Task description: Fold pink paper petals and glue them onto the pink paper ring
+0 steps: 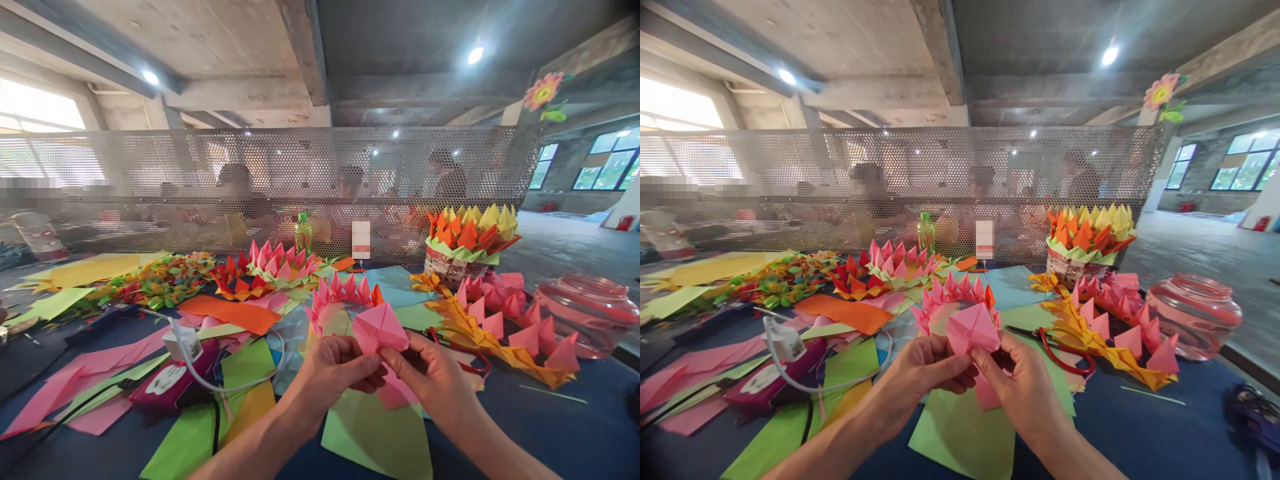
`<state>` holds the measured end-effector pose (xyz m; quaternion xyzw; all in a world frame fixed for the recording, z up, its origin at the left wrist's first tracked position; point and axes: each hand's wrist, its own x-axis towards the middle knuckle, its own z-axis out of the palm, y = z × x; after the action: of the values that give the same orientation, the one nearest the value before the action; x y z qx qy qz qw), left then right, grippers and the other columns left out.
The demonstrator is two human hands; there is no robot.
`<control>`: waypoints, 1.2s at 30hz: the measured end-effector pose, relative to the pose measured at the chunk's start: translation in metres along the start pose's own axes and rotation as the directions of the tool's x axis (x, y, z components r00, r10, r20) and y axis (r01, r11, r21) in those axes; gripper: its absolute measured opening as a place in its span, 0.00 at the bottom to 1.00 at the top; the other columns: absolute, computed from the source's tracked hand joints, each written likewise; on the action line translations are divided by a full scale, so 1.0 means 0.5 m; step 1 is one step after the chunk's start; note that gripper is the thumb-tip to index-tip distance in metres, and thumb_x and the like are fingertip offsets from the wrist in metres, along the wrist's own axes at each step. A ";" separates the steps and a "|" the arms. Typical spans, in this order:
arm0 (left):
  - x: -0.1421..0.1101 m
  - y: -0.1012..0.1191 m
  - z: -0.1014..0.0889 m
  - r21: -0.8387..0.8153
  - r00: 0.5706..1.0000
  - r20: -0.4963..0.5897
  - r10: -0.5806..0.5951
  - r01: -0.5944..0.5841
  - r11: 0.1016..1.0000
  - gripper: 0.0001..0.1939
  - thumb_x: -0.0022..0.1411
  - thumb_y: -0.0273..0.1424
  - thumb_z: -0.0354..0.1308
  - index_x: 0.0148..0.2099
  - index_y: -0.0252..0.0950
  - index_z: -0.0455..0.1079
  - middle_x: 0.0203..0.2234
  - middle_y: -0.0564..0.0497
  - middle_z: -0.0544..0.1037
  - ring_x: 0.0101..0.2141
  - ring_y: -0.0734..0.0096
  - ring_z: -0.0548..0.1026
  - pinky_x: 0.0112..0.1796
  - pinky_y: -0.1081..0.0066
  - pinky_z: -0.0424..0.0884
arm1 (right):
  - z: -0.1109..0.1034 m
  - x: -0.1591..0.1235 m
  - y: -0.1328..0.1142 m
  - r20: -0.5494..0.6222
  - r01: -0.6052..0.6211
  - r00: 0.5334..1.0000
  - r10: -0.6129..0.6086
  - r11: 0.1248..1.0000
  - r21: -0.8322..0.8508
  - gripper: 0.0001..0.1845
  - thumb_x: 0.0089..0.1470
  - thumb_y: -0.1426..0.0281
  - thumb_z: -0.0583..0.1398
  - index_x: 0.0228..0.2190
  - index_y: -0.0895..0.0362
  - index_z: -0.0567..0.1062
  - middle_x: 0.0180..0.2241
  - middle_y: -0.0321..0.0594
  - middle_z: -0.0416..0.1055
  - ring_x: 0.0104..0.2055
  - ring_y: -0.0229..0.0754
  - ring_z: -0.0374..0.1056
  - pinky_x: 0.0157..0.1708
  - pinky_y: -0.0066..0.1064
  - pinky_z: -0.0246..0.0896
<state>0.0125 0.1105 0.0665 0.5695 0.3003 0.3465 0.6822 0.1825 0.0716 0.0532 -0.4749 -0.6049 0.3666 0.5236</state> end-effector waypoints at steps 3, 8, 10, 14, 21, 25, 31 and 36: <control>-0.001 0.000 0.002 0.018 1.000 -0.003 0.000 0.000 1.000 0.20 0.52 0.42 0.66 0.35 0.27 0.77 0.31 0.40 0.81 0.31 0.66 0.78 0.34 0.71 0.73 | 0.001 -0.001 0.002 0.003 0.026 1.000 -0.026 1.000 -0.013 0.10 0.53 0.63 0.63 0.34 0.57 0.75 0.26 0.35 0.69 0.28 0.39 0.63 0.29 0.26 0.61; -0.002 0.000 0.005 0.011 1.000 -0.023 0.002 -0.002 1.000 0.19 0.51 0.41 0.67 0.33 0.27 0.76 0.29 0.41 0.81 0.29 0.67 0.78 0.33 0.71 0.73 | 0.004 -0.003 -0.002 -0.006 0.011 1.000 -0.011 1.000 -0.024 0.11 0.53 0.62 0.62 0.31 0.57 0.74 0.24 0.35 0.68 0.27 0.38 0.62 0.27 0.26 0.61; -0.001 -0.001 0.005 0.006 1.000 -0.023 0.002 -0.002 1.000 0.18 0.52 0.41 0.67 0.33 0.27 0.76 0.28 0.42 0.80 0.28 0.68 0.78 0.32 0.72 0.72 | 0.004 -0.004 -0.005 -0.010 0.011 1.000 -0.011 0.999 -0.047 0.12 0.53 0.61 0.62 0.29 0.57 0.72 0.24 0.34 0.67 0.26 0.38 0.61 0.27 0.26 0.60; -0.001 -0.003 0.006 0.015 1.000 -0.022 0.021 -0.020 1.000 0.19 0.54 0.41 0.65 0.32 0.26 0.76 0.26 0.42 0.80 0.27 0.69 0.77 0.31 0.73 0.72 | 0.003 -0.004 -0.007 -0.024 0.043 0.999 -0.046 0.992 -0.115 0.14 0.56 0.60 0.59 0.27 0.57 0.72 0.23 0.33 0.64 0.26 0.36 0.59 0.25 0.25 0.56; -0.002 -0.004 0.007 0.050 0.999 -0.026 0.040 -0.039 0.998 0.21 0.53 0.44 0.64 0.31 0.27 0.76 0.26 0.43 0.80 0.27 0.68 0.77 0.30 0.73 0.72 | 0.002 -0.006 -0.005 -0.020 0.039 0.999 -0.042 0.994 -0.104 0.16 0.57 0.58 0.58 0.27 0.57 0.71 0.23 0.34 0.64 0.26 0.36 0.57 0.25 0.25 0.55; -0.002 -0.001 0.008 0.051 0.999 -0.017 0.036 -0.035 0.998 0.21 0.53 0.45 0.64 0.31 0.27 0.77 0.27 0.42 0.80 0.27 0.69 0.77 0.30 0.74 0.72 | 0.002 -0.008 -0.003 -0.034 0.031 0.999 -0.035 0.993 -0.112 0.17 0.58 0.57 0.57 0.27 0.57 0.71 0.23 0.34 0.62 0.25 0.36 0.56 0.24 0.26 0.54; -0.003 -0.001 0.008 0.034 0.999 -0.010 0.036 -0.036 0.999 0.20 0.52 0.43 0.66 0.32 0.27 0.77 0.27 0.42 0.80 0.28 0.68 0.77 0.31 0.73 0.72 | 0.003 -0.007 -0.001 -0.024 0.046 0.999 -0.049 0.992 -0.117 0.16 0.59 0.57 0.57 0.28 0.57 0.71 0.23 0.34 0.65 0.26 0.36 0.58 0.24 0.25 0.55; 0.001 -0.006 0.007 0.017 0.999 -0.011 0.040 -0.039 0.999 0.19 0.51 0.42 0.67 0.32 0.27 0.76 0.26 0.43 0.80 0.27 0.70 0.77 0.30 0.73 0.71 | 0.006 -0.007 0.001 -0.033 0.049 0.998 -0.054 0.987 -0.151 0.16 0.58 0.58 0.57 0.28 0.57 0.71 0.23 0.34 0.65 0.26 0.37 0.59 0.26 0.26 0.56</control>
<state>0.0159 0.1086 0.0640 0.5789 0.2958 0.3606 0.6688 0.1797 0.0684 0.0514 -0.5038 -0.6329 0.2975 0.5070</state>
